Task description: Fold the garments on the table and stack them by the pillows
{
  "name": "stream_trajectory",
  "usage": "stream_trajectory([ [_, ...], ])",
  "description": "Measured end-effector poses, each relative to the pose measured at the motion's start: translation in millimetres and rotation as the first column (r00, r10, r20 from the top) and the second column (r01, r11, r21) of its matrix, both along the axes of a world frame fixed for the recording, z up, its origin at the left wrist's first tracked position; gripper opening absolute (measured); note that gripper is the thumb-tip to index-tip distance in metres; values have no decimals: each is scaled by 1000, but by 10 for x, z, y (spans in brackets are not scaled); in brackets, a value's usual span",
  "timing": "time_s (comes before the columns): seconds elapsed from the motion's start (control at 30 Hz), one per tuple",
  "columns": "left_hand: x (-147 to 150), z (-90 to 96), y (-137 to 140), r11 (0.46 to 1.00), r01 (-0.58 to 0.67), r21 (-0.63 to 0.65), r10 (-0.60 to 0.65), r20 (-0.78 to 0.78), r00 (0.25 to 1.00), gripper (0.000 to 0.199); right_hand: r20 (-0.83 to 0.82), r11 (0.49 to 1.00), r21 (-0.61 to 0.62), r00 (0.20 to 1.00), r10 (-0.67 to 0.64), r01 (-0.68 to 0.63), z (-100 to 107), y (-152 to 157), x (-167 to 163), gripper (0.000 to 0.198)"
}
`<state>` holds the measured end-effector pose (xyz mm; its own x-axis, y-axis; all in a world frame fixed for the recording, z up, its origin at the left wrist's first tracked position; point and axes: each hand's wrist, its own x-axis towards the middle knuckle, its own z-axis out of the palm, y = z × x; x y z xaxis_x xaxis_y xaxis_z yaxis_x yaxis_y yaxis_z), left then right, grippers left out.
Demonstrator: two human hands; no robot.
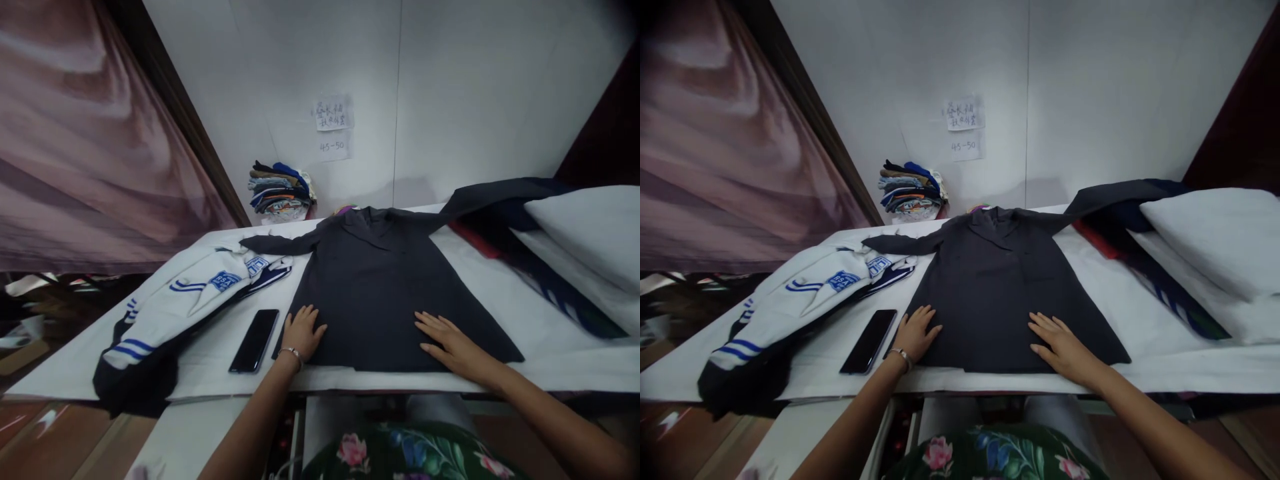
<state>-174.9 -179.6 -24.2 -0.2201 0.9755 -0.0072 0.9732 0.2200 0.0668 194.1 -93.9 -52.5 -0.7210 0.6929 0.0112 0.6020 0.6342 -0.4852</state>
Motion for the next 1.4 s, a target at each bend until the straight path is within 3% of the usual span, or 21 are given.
stream_trajectory([
  [0.13,140,78,-82,998,-32,53,28,75,997,41,-124,996,-35,988,-88,84,49,-84,79,52],
  [0.23,434,115,-122,989,92,119,-115,201,973,39,-254,983,-47,950,-182,176,136,76,30,48],
  [0.4,1014,27,-206,884,419,205,-465,312,828,45,-252,949,-38,916,-312,313,300,841,-261,39],
  [0.47,1175,-35,-200,838,507,199,-545,313,778,54,-203,926,10,908,-368,377,356,1220,-440,38],
  [0.57,1286,-110,-152,810,557,183,-586,285,759,58,-146,891,41,885,-442,452,399,1712,-726,38],
  [0.8,1155,-129,-156,775,612,157,-629,286,723,54,71,852,30,849,-524,523,290,2335,-1238,37],
  [0.97,948,-137,-274,807,578,124,-588,271,762,51,167,862,51,846,-505,505,263,2549,-1374,24],
  [1.17,760,-191,-356,819,549,168,-574,233,785,45,163,822,163,807,-568,546,176,2597,-1248,31],
  [1.4,801,-131,-286,820,550,160,-572,214,792,24,138,845,225,842,-521,486,70,2460,-1120,46],
])
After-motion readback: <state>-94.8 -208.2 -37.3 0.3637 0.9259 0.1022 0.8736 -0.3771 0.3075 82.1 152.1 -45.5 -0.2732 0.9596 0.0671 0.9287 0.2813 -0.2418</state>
